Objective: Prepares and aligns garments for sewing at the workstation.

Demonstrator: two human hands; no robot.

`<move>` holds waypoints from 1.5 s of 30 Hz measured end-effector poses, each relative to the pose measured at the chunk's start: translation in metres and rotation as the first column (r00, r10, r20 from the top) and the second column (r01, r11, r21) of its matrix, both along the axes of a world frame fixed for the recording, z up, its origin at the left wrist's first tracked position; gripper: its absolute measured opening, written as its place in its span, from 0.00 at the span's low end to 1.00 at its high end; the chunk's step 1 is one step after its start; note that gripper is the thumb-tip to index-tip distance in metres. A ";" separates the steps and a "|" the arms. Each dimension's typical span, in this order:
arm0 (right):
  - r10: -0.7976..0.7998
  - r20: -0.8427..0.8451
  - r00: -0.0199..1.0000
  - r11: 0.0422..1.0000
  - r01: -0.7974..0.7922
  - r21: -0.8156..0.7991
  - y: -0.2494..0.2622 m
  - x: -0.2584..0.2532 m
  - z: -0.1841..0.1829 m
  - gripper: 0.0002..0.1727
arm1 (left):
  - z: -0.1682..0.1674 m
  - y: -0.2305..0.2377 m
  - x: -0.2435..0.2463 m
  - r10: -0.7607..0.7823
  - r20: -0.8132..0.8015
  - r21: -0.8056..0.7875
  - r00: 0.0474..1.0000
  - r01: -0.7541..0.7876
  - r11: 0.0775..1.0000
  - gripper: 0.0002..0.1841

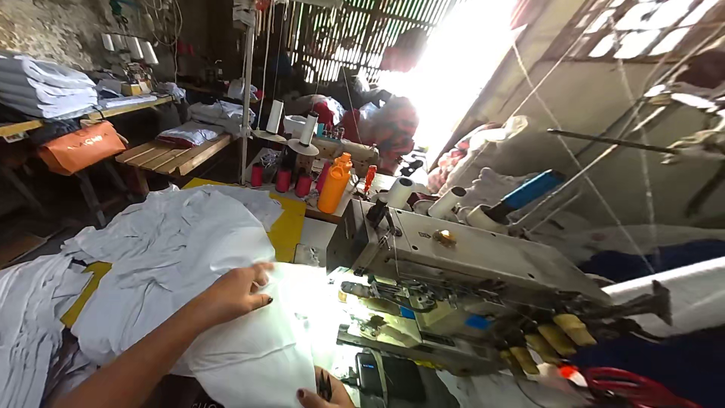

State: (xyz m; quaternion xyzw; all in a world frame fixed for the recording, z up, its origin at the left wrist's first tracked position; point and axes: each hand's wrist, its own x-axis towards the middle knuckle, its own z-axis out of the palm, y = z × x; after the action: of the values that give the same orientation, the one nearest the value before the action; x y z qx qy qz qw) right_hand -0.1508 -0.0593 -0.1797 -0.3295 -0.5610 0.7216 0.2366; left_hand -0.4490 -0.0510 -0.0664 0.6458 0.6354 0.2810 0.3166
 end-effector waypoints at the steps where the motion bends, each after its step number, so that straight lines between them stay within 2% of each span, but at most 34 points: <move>1: -0.049 0.002 0.999 0.999 0.049 -0.013 0.003 -0.001 -0.004 0.21 | -0.006 0.005 0.005 -0.095 -0.141 0.034 0.986 0.100 0.994 0.21; 2: -0.064 -0.008 0.998 0.998 0.064 -0.009 0.003 -0.001 -0.006 0.25 | -0.010 0.008 0.013 -0.193 -0.198 0.113 0.961 0.218 0.969 0.15; 3: -0.056 -0.019 0.998 0.998 0.056 0.011 0.002 0.000 -0.005 0.30 | -0.011 0.010 0.023 -0.307 -0.204 0.173 0.930 0.343 0.923 0.13; 4: -0.027 -0.020 0.999 0.998 0.028 0.051 0.001 0.001 -0.002 0.34 | -0.012 0.011 0.032 -0.416 -0.199 0.185 0.887 0.451 0.873 0.15; 6: 0.052 0.011 0.999 0.987 -0.053 0.153 -0.001 0.001 0.010 0.39 | -0.017 0.017 0.046 -0.559 -0.266 0.067 0.785 0.594 0.802 0.24; 7: 0.070 0.038 0.997 0.976 -0.076 0.204 -0.001 0.001 0.015 0.38 | -0.023 0.020 0.049 -0.576 -0.332 0.009 0.747 0.613 0.790 0.25; 9: 0.070 0.096 0.993 0.948 -0.096 0.303 0.003 0.001 0.019 0.37 | -0.033 0.021 0.049 -0.490 -0.491 0.044 0.720 0.583 0.811 0.14; 10: 0.044 0.131 0.990 0.914 -0.093 0.395 0.007 0.000 0.019 0.36 | -0.035 0.018 0.045 -0.369 -0.571 0.172 0.733 0.547 0.819 0.06; 11: -0.016 0.161 0.987 0.840 -0.074 0.538 0.014 0.000 0.016 0.32 | -0.033 0.014 0.039 -0.204 -0.598 0.362 0.775 0.489 0.794 0.03; 12: -0.121 0.176 0.977 0.701 -0.042 0.712 0.023 -0.002 0.014 0.26 | -0.022 0.009 0.031 -0.038 -0.574 0.530 0.818 0.406 0.744 0.03; 13: -0.247 0.162 0.955 0.507 -0.015 0.862 0.036 -0.003 0.011 0.18 | -0.005 0.004 0.023 0.110 -0.499 0.659 0.859 0.295 0.692 0.06; 14: -0.351 0.112 0.929 0.321 0.007 0.947 0.052 -0.006 0.009 0.13 | 0.016 -0.002 0.013 0.240 -0.394 0.756 0.887 0.164 0.633 0.08; 15: -0.401 0.069 0.914 0.221 0.023 0.975 0.068 -0.007 0.009 0.11 | 0.037 -0.008 -0.001 0.341 -0.263 0.819 0.902 0.022 0.573 0.10; 16: -0.412 0.058 0.909 0.206 0.031 0.978 0.082 -0.007 0.011 0.13 | 0.059 -0.015 -0.017 0.411 -0.129 0.856 0.903 -0.108 0.506 0.12; 17: -0.416 0.087 0.905 0.239 0.017 0.971 0.092 -0.007 0.016 0.14 | 0.082 -0.021 -0.035 0.465 -0.005 0.882 0.885 -0.215 0.418 0.15; 19: -0.396 0.174 0.902 0.369 -0.017 0.929 0.105 -0.006 0.026 0.15 | 0.126 -0.028 -0.075 0.501 0.197 0.909 0.843 -0.348 0.228 0.18; 20: -0.384 0.195 0.903 0.414 -0.021 0.910 0.109 -0.007 0.030 0.14 | 0.142 -0.028 -0.100 0.455 0.267 0.918 0.850 -0.367 0.148 0.17; 22: -0.401 0.175 0.899 0.429 0.015 0.903 0.116 -0.012 0.033 0.15 | 0.159 -0.023 -0.148 0.343 0.337 0.933 0.877 -0.360 0.005 0.14; 23: -0.421 0.150 0.894 0.417 0.044 0.908 0.118 -0.016 0.032 0.14 | 0.165 -0.022 -0.159 0.343 0.372 0.921 0.862 -0.389 -0.021 0.14; 25: -0.457 0.137 0.879 0.410 0.072 0.909 0.117 -0.023 0.034 0.11 | 0.170 -0.018 -0.165 0.385 0.410 0.897 0.827 -0.442 -0.005 0.15; 27: -0.449 0.219 0.866 0.496 0.038 0.868 0.104 -0.024 0.042 0.13 | 0.167 -0.010 -0.155 0.378 0.434 0.877 0.818 -0.479 0.029 0.12; 28: -0.437 0.251 0.864 0.560 0.043 0.827 0.095 -0.023 0.044 0.15 | 0.162 -0.007 -0.145 0.367 0.427 0.871 0.826 -0.485 0.076 0.11; 29: -0.415 0.266 0.870 0.611 0.051 0.790 0.086 -0.022 0.044 0.16 | 0.159 -0.006 -0.135 0.330 0.406 0.872 0.852 -0.469 0.139 0.12; 31: -0.358 0.244 0.901 0.690 0.080 0.719 0.072 -0.017 0.036 0.13 | 0.153 -0.005 -0.114 0.142 0.364 0.880 0.920 -0.390 0.272 0.10; 33: -0.315 0.158 0.936 0.705 0.119 0.699 0.065 -0.012 0.020 0.09 | 0.141 -0.004 -0.098 0.019 0.369 0.857 0.929 -0.348 0.380 0.10; 35: -0.286 0.089 0.954 0.702 0.145 0.698 0.060 -0.008 0.006 0.07 | 0.126 -0.005 -0.090 0.040 0.307 0.869 0.951 -0.297 0.396 0.10; 38: -0.235 -0.009 0.972 0.710 0.178 0.682 0.056 -0.006 -0.004 0.06 | 0.104 -0.008 -0.086 0.072 0.099 0.921 0.992 -0.119 0.371 0.12; 42: -0.214 -0.066 0.975 0.696 0.199 0.689 0.053 -0.006 -0.006 0.06 | 0.104 -0.023 -0.045 0.224 0.039 0.896 0.974 -0.133 0.424 0.11; 45: -0.209 -0.074 0.975 0.688 0.201 0.698 0.053 -0.005 -0.006 0.06 | 0.090 -0.025 -0.037 0.204 -0.021 0.905 0.979 -0.068 0.420 0.12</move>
State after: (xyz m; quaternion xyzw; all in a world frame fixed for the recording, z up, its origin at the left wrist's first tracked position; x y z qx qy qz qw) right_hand -0.1561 -0.0064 -0.1855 -0.2798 -0.7534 0.4220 0.4196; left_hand -0.4865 -0.0762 0.0236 0.6776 0.4568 0.5588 -0.1414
